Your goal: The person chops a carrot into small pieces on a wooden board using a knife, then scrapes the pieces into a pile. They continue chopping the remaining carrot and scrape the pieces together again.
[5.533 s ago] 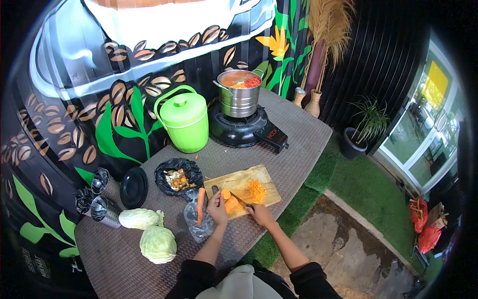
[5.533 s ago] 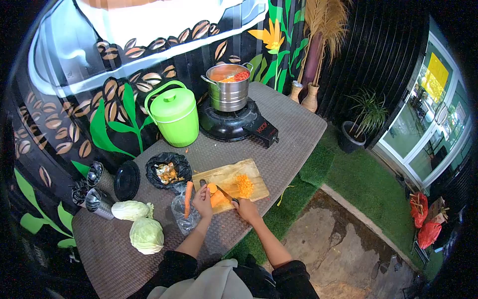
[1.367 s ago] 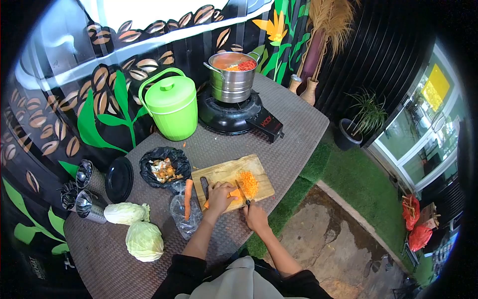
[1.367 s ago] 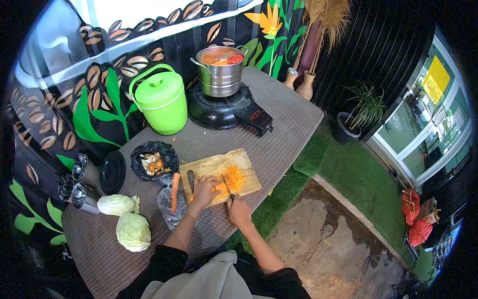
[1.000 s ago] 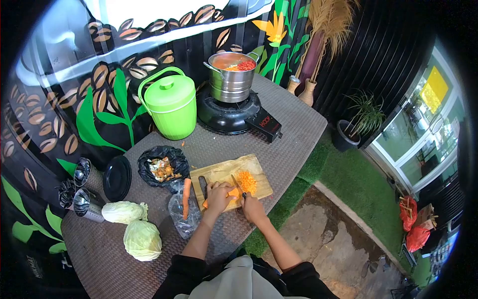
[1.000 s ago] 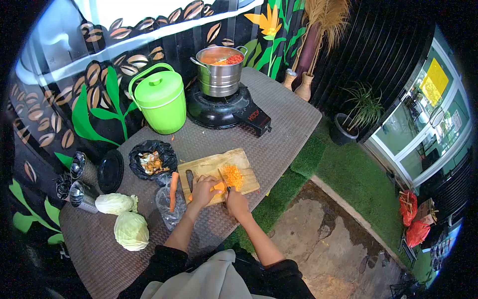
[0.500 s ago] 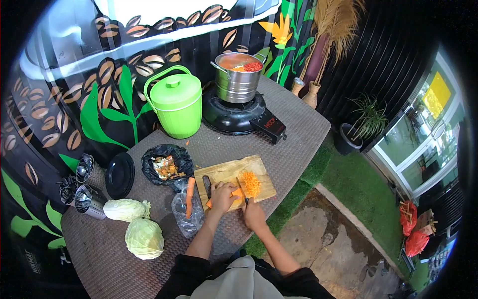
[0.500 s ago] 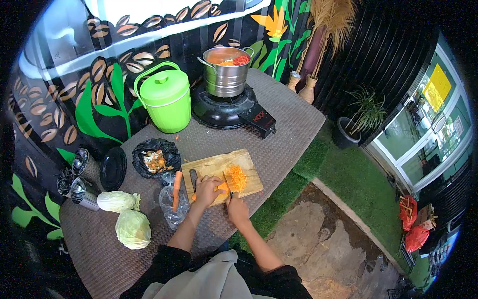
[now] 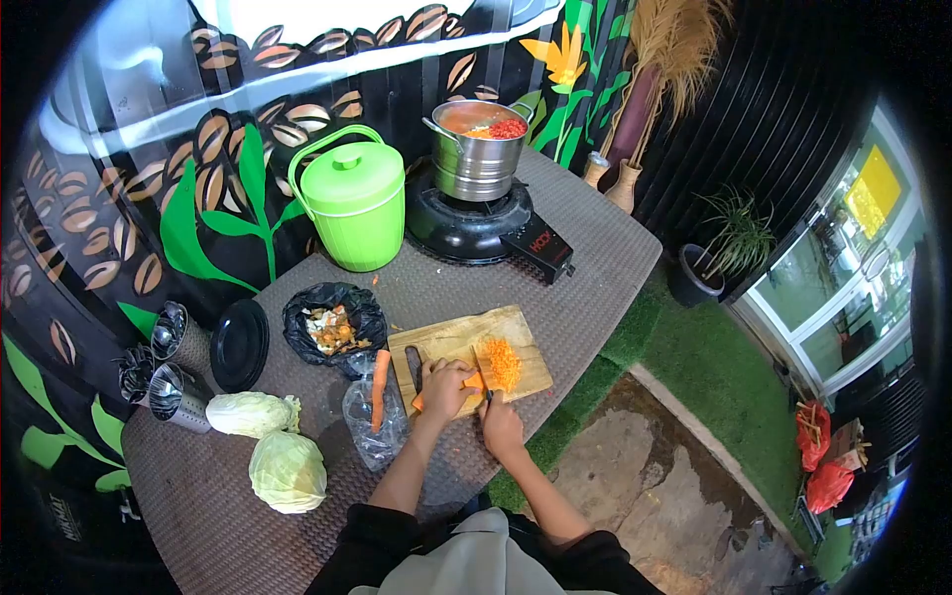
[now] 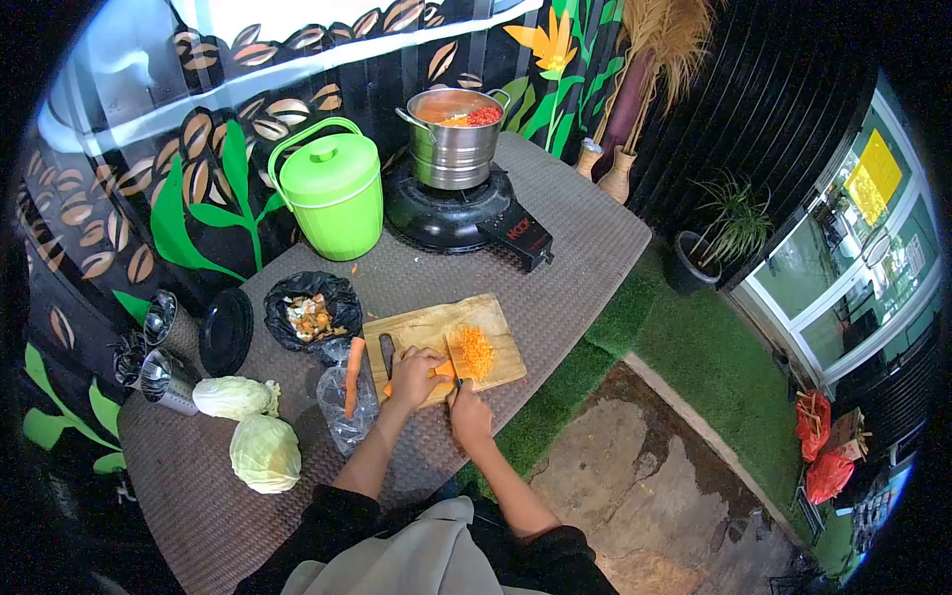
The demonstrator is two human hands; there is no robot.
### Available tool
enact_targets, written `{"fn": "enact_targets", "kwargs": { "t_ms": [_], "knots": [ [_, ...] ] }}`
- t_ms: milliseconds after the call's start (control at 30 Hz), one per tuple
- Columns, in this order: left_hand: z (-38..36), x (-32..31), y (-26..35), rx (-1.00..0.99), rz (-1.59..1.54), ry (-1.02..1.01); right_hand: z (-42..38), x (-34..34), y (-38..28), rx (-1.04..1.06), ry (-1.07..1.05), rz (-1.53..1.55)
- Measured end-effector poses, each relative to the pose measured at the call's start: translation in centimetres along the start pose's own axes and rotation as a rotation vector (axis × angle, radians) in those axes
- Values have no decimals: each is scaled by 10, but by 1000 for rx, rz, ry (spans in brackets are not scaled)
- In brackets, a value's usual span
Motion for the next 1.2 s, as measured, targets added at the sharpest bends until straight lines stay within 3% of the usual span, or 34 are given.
{"fn": "enact_targets", "kwargs": {
  "t_ms": [167, 233, 333, 467, 533, 867, 933, 1200],
  "knots": [
    [-1, 3, 2, -12, -24, 21, 9, 11, 5, 71, -70, 81],
    [-2, 3, 0, -7, -22, 30, 0, 8, 5, 86, -2, 20],
    [1, 1, 1, -2, -6, 2, -12, -1, -5, -18, -14, -37],
    [-1, 2, -2, 6, -36, -11, -2, 3, 1, -28, -37, 42],
    [-1, 0, -1, 0, -42, -11, 2, 5, 1, 64, -36, 19],
    [-11, 2, -2, -38, -48, -3, -2, 9, 2, 14, -29, 42],
    [-12, 2, 0, -50, -60, 4, 4, 14, 10, 122, -81, 82],
    [-3, 1, 1, -89, -41, 42, -6, 6, 0, 36, -3, 21]
  ]
}}
Point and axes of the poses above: each hand's wrist, its own z-axis towards the middle knuckle, its own x-axis out of the back of the hand, y = z × x, the point moved 3 cm from there along z, towards the middle knuckle, and after that the axes turned 5 degrees about y, right-handed, at the moved point
